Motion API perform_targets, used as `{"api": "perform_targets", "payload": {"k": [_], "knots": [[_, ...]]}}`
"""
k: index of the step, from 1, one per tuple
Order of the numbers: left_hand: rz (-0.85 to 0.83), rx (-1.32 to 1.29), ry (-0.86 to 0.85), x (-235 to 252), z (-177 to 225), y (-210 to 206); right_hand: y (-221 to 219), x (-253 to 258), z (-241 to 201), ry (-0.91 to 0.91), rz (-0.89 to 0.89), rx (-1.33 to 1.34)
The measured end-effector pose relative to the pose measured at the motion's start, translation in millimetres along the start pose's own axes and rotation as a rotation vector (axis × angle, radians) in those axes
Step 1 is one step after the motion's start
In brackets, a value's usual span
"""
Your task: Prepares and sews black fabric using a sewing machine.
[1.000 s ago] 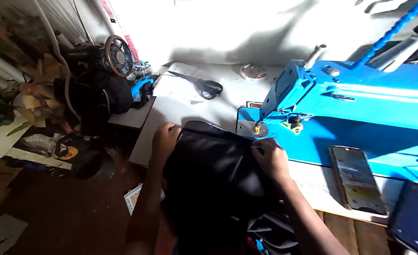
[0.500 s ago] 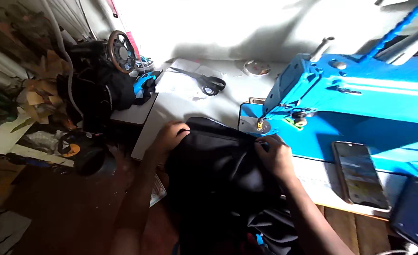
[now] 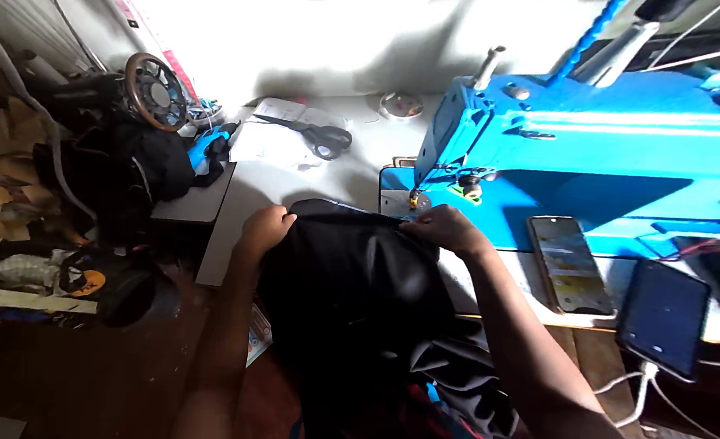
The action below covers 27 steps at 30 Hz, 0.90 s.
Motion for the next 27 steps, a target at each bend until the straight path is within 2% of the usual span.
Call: {"api": "perform_targets", "payload": {"k": [3, 5, 7, 8, 10, 11, 14, 20, 27], "knots": [[0.061, 0.066, 0.126, -7.7, 17.2, -0.2, -1.9, 6.6, -2.5, -0.058, -0.015, -0.073], [0.229, 0.103, 0.123, -20.8, 38.9, -8.6, -4.8, 10.8, -1.6, -0.066, -0.02, -0.111], [0.437, 0.07, -0.116, -29.9, 61.4, -31.5, -4.5, 11.3, -1.3, -0.051, -0.016, -0.116], [0.472, 0.022, -0.271, -30.5, 73.8, -44.9, -4.5, 10.5, -1.1, -0.046, -0.01, -0.11], [0.36, -0.12, -0.509, -23.7, 98.8, -70.9, -5.2, 9.6, -0.7, -0.04, -0.003, -0.1], [0.268, -0.162, -0.557, -19.2, 109.8, -82.4, -5.2, 8.8, -0.5, -0.028, 0.004, -0.094], [0.147, -0.213, -0.577, -7.4, 125.5, -104.6, -6.1, 5.2, 6.0, 0.039, 0.049, -0.03], [0.126, -0.501, -0.698, -3.2, 114.2, -108.1, -7.7, -10.3, 25.9, 0.307, 0.099, 0.151], [0.08, -0.531, -0.75, -2.9, 114.2, -102.0, -12.1, -14.1, 30.2, 0.285, 0.153, 0.273]]}}
Point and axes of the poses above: each hand's wrist, its own x-axis towards the middle knuckle, its own y-axis out of the back of the hand, z = x × y, the point moved 1 cm from there along x, towards the middle knuckle, and after that the axes turned 8 degrees about -x, right-handed, at the moved point
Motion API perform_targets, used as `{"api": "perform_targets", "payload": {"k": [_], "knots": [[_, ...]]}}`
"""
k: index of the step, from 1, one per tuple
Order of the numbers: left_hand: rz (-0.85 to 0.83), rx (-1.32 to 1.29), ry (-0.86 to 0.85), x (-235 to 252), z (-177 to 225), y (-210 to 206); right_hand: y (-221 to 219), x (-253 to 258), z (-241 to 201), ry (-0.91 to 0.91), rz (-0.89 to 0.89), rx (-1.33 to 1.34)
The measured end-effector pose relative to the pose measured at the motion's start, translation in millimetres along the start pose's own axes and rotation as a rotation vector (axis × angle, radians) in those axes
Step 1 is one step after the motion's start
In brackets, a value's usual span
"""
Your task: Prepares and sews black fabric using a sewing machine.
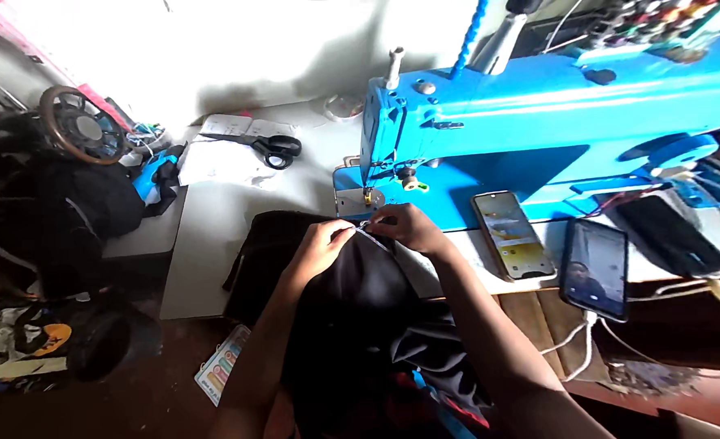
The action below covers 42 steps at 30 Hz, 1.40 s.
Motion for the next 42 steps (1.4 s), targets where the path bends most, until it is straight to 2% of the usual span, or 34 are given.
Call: {"api": "perform_targets", "payload": {"k": [4, 8, 16, 19, 23, 29, 37, 42], "knots": [[0.002, -0.05, -0.041, 0.9, -1.9, -1.4, -2.6, -2.2, 1.5, 0.062, -0.018, 0.074], [0.032, -0.072, -0.029, 1.0, -1.7, -6.9, -13.1, 0.2, 7.5, 0.166, 0.061, 0.173], [0.064, 0.06, 0.003, 2.8, -2.1, -12.4, -13.0, 0.3, -7.4, -0.023, 0.045, 0.051], [0.085, 0.044, -0.038, 2.9, -3.7, -12.7, -14.0, -2.4, -5.6, -0.001, 0.08, 0.054], [0.101, 0.009, -0.084, 2.8, -7.3, -11.0, -10.0, -11.8, -3.5, -0.004, 0.027, 0.079], [0.077, -0.005, -0.068, 8.4, -0.8, -6.2, -11.0, -16.8, 1.5, 0.044, 0.098, 0.151], [0.023, -0.082, -0.009, 9.6, 5.9, -0.9, -13.1, -18.6, -1.8, 0.149, 0.08, 0.233], [0.033, -0.095, -0.03, 8.2, 7.5, -0.3, -15.1, -15.4, -3.0, 0.017, 0.207, 0.433]]}}
Point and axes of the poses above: each hand's wrist, its own x-axis towards the middle knuckle, its own y-axis out of the back of the hand, z = x × y, the point moved 1 cm from there along x, towards the middle knuckle, and after that the axes turned 8 degrees about -x, right-handed, at the moved point
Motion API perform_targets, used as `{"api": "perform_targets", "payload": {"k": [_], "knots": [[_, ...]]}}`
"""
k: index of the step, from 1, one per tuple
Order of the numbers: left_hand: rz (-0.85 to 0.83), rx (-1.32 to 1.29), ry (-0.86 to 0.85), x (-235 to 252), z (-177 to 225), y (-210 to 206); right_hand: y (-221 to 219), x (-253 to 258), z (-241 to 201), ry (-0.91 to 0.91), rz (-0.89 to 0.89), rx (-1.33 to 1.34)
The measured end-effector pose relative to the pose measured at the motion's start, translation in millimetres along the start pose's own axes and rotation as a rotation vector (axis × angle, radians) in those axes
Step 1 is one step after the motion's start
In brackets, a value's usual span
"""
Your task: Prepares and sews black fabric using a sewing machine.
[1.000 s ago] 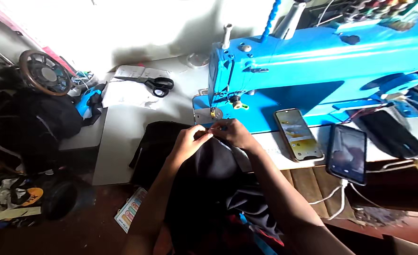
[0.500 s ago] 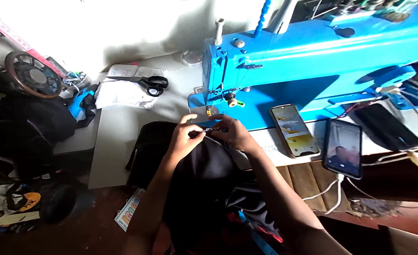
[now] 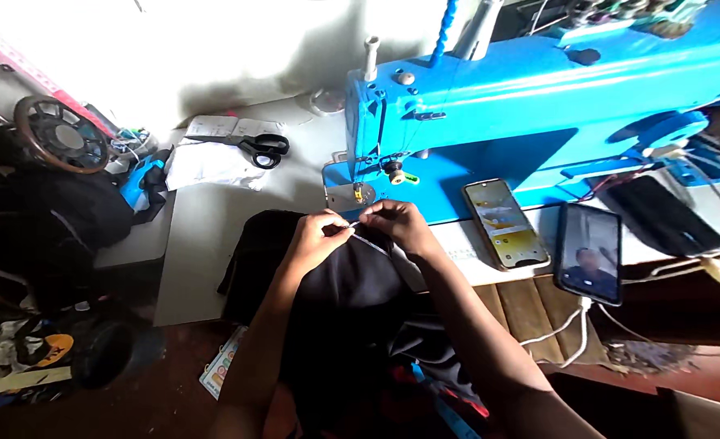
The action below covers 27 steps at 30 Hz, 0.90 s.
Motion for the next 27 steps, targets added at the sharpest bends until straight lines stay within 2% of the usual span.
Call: {"api": "perform_targets", "payload": {"k": [3, 9, 14, 16, 20, 24, 27], "knots": [[-0.005, -0.007, 0.016, -0.1, -0.3, 0.7, 0.3, 3.0, -1.7, -0.09, 0.095, 0.085], [-0.008, -0.002, 0.079, 4.0, -1.2, -2.4, 1.8, 2.4, -5.4, -0.136, 0.065, 0.077], [-0.049, 0.331, -0.05, 18.9, -8.8, -4.7, 3.6, 7.4, -2.1, -0.117, 0.077, -0.021], [-0.116, 0.313, -0.043, 25.7, -10.2, -2.3, 7.7, 14.9, 0.1, -0.089, 0.092, -0.197], [-0.159, 0.167, -0.092, 30.1, -18.4, -3.6, 23.7, 34.7, 2.5, -0.057, 0.266, -0.729], [-0.11, 0.346, -0.126, 27.9, -23.6, -4.2, 41.2, 60.7, 22.4, -0.103, 0.119, -0.999], [-0.1, 0.308, -0.171, 23.6, -21.9, -3.7, 41.9, 60.4, 21.1, -0.098, 0.05, -1.087]]}}
Point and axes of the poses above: each hand's wrist, its own x-axis towards the middle knuckle, its own y-axis out of the back of the hand, z = x × y, the point moved 1 cm from there along x, towards the middle knuckle, and after that the axes turned 8 degrees about -x, right-handed, at the moved point
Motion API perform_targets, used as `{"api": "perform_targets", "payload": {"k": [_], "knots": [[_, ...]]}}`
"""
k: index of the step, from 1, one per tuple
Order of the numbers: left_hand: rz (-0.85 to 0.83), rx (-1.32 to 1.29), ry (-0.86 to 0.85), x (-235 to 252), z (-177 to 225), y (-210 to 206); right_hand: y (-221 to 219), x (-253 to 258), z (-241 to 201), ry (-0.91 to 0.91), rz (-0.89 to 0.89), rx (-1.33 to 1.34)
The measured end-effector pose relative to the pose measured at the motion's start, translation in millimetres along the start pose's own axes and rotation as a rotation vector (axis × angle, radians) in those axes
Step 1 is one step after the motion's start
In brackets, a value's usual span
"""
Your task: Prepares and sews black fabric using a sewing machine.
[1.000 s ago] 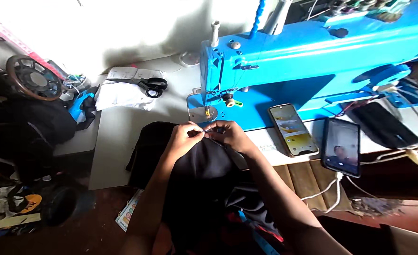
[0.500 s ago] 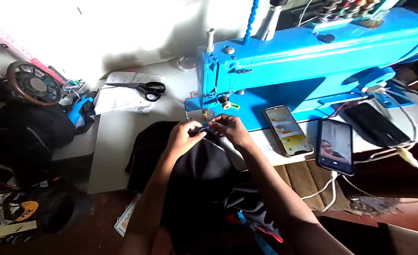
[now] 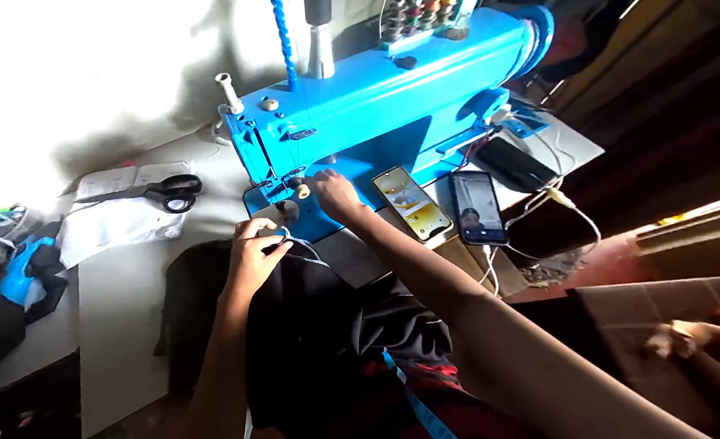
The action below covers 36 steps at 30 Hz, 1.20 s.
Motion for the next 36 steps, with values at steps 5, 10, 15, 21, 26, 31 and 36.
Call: {"api": "perform_targets", "payload": {"k": [5, 10, 15, 21, 26, 31, 36], "knots": [[-0.04, -0.209, 0.102, -3.6, 3.5, 0.8, 9.6, -27.7, -2.2, -0.066, 0.033, 0.043], [-0.041, -0.38, 0.201, -2.6, 4.2, 1.1, 25.7, -69.8, 5.2, -0.147, 0.096, 0.387], [-0.047, -0.405, 0.145, -4.3, 4.2, 1.8, 50.0, -147.1, 24.7, -0.214, 0.164, 0.668], [-0.057, -0.329, 0.018, -5.1, -1.3, 2.8, 98.3, -233.6, 104.1, -0.709, 0.281, 0.334], [-0.043, -0.287, -0.005, -4.4, 1.9, 3.3, 125.4, -281.2, 142.3, -0.875, 0.176, 0.042], [-0.066, -0.309, 0.032, -5.2, 1.2, 2.8, 117.1, -298.9, 150.7, -0.747, -0.022, 0.029], [-0.064, -0.327, 0.057, -5.4, 1.5, 2.6, 109.1, -298.9, 152.2, -0.724, 0.023, 0.062]]}}
Point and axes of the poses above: each hand's wrist, its own x-axis towards the middle knuckle, its own y-axis out of the back of the hand, z = x × y, the point moved 1 cm from there along x, towards the middle knuckle, and after that the axes turned 8 degrees about -x, right-handed, at the moved point
